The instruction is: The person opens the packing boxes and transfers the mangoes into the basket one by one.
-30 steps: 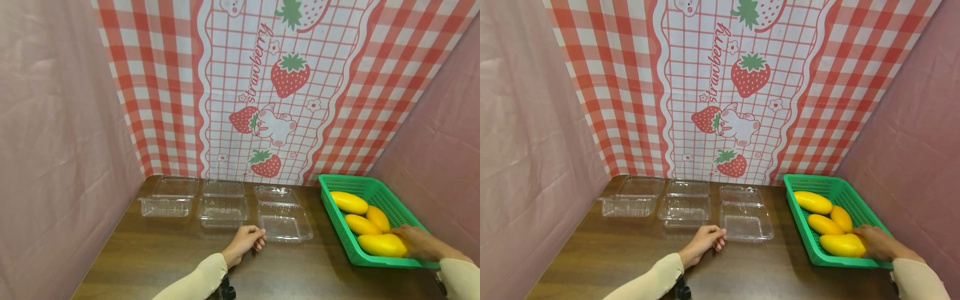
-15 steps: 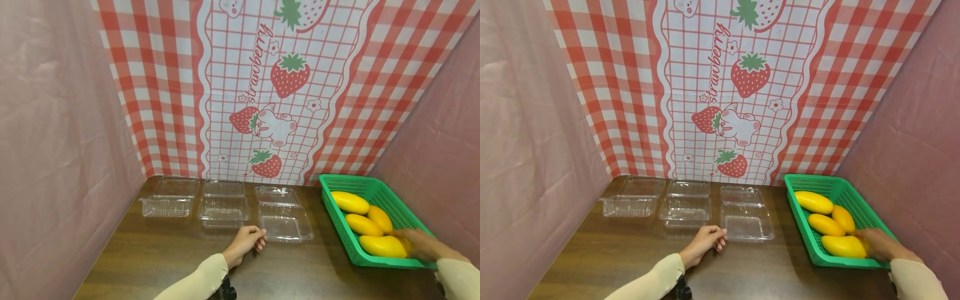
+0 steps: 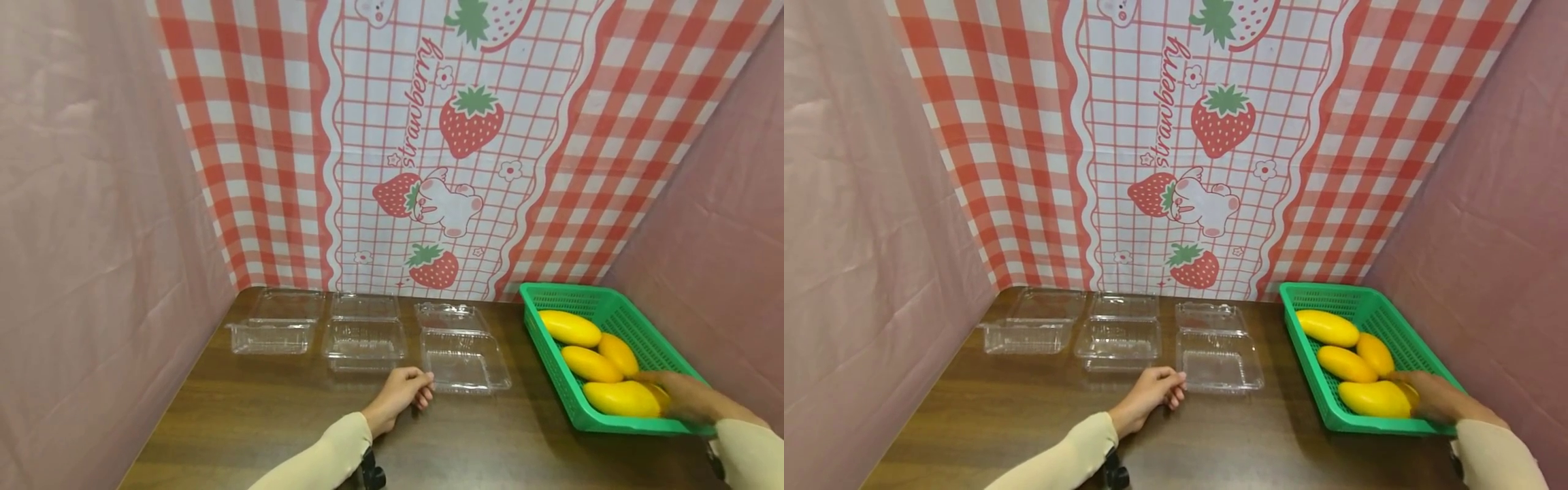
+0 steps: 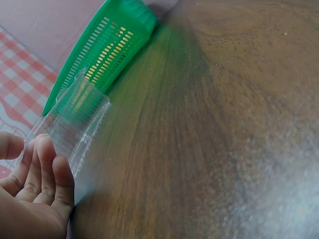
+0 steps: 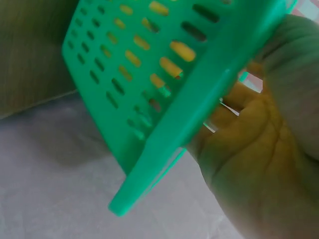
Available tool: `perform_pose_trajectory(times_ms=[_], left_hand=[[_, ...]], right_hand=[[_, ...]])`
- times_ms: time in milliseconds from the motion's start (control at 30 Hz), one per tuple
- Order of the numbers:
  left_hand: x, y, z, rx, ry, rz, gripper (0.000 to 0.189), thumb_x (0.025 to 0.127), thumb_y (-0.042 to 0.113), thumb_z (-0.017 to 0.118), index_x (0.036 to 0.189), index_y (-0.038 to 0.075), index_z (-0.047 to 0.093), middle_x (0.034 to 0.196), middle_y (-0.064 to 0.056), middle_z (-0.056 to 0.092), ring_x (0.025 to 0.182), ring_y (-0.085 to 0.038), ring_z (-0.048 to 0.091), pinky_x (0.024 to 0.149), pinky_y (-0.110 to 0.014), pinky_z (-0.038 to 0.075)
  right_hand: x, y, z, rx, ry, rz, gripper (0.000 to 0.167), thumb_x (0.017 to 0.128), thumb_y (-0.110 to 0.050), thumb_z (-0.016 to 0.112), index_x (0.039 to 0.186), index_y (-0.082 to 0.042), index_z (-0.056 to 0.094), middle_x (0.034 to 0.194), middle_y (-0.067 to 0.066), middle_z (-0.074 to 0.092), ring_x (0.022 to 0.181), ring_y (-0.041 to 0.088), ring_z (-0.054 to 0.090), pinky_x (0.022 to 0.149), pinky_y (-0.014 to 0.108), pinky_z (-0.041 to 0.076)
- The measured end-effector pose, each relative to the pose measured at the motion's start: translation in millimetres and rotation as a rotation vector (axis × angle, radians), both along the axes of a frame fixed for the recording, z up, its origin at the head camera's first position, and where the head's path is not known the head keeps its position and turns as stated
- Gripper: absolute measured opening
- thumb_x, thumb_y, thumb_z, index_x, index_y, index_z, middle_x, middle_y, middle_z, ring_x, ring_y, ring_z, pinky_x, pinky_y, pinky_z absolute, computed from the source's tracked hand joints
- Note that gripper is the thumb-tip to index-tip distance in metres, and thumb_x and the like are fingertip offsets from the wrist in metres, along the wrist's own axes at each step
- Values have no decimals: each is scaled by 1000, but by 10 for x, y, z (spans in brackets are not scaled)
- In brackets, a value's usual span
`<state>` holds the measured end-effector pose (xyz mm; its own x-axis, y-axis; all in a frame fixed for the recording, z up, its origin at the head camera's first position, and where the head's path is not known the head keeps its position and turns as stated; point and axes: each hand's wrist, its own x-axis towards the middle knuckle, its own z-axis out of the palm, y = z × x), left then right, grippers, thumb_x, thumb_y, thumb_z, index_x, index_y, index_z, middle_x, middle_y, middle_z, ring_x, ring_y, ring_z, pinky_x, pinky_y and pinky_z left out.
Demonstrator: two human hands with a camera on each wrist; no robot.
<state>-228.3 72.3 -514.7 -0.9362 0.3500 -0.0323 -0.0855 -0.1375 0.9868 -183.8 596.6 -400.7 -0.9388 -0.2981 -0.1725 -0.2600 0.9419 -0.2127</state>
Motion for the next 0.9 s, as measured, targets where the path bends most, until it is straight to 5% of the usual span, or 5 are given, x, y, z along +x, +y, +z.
perform_pose_trajectory(times_ms=[133,267,500,733,900], left_hand=[[-13,-18,4,5,-11,0,30,101,18,66,92,-11,68,69,-2,64,54,-7,57,53,-20,51],[-39,-53,33,-1,-41,-10,32,102,22,64,88,-7,69,67,-3,63,54,-8,56,52,-20,50],[-80,-152,83,-47,-54,-48,38,103,28,61,88,-6,70,67,-3,64,53,-9,57,52,-21,51],[-84,-336,204,-147,14,-196,35,104,27,61,86,-2,70,70,-5,67,54,-10,60,54,-22,52],[-96,-555,517,-209,127,-339,33,105,24,61,92,-4,70,78,-9,70,60,-12,62,60,-25,55]], right_hand=[[-72,-107,61,-36,46,17,56,81,6,70,133,19,52,125,40,58,102,47,63,74,48,56],[-161,-264,91,-33,146,-3,52,89,-3,74,134,16,54,126,37,59,106,52,62,80,61,55],[-254,-586,135,-76,237,-33,48,93,-5,72,136,9,57,130,34,59,105,47,63,77,55,58],[-335,-952,179,-91,360,8,42,95,-8,72,132,7,60,126,31,62,103,44,65,80,59,57],[-391,-1270,268,-121,413,17,43,97,-16,72,133,6,60,127,30,62,105,45,65,83,61,56]])
